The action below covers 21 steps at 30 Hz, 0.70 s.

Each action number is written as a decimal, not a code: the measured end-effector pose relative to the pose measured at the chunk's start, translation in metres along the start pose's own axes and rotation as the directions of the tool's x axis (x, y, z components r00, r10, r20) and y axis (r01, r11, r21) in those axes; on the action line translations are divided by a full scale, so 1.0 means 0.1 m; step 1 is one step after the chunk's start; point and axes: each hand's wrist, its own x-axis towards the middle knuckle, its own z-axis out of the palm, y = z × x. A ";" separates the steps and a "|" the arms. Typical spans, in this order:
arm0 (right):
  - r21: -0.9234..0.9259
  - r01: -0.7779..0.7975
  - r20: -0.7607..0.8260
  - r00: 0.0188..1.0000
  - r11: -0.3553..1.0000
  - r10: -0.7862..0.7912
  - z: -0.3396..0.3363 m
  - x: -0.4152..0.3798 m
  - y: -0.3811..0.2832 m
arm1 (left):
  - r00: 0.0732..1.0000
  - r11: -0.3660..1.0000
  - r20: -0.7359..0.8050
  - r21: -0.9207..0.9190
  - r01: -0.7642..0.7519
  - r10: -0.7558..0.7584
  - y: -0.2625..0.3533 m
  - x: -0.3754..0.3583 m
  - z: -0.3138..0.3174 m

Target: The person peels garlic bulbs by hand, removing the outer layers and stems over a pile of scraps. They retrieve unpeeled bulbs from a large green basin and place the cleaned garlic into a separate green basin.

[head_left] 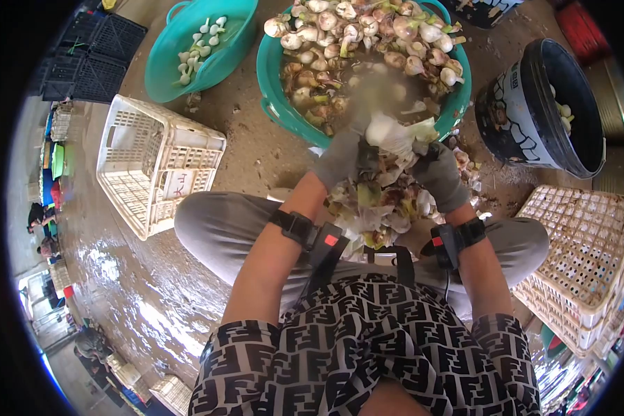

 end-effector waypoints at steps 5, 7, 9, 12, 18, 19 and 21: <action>-0.010 -0.033 0.157 0.987 0.999 0.034 -0.09 0.05 -0.02 | 0.987 0.948 -0.084 0.299 -0.108 0.139 0.04 0.03 0.02; 0.146 -0.054 0.122 0.992 0.988 0.036 -0.04 0.09 -0.10 | 0.981 0.915 -0.149 0.400 -0.055 0.125 -0.06 0.19 -0.02; 0.032 -0.048 0.150 0.988 0.998 0.043 -0.09 0.04 0.07 | 0.991 0.967 -0.131 0.244 0.067 -0.036 -0.05 0.12 -0.01; -0.002 -0.070 0.020 0.997 0.998 0.070 -0.33 0.01 -0.08 | 0.994 0.988 -0.070 -0.131 0.078 -0.088 -0.15 0.14 -0.12; 0.048 -0.090 0.003 0.996 0.995 0.090 -0.69 -0.04 -0.04 | 0.990 0.700 -0.038 -0.710 0.071 -0.138 -0.05 0.11 -0.37; 0.115 -0.135 0.053 0.990 0.984 0.129 -0.68 -0.06 -0.01 | 0.986 0.759 -0.117 -0.652 0.014 -0.119 -0.01 0.11 -0.35; -0.462 -0.369 0.559 0.585 0.806 0.588 -0.62 0.17 -0.30 | 0.961 0.854 -0.269 -0.514 -0.087 -0.064 0.00 0.10 -0.32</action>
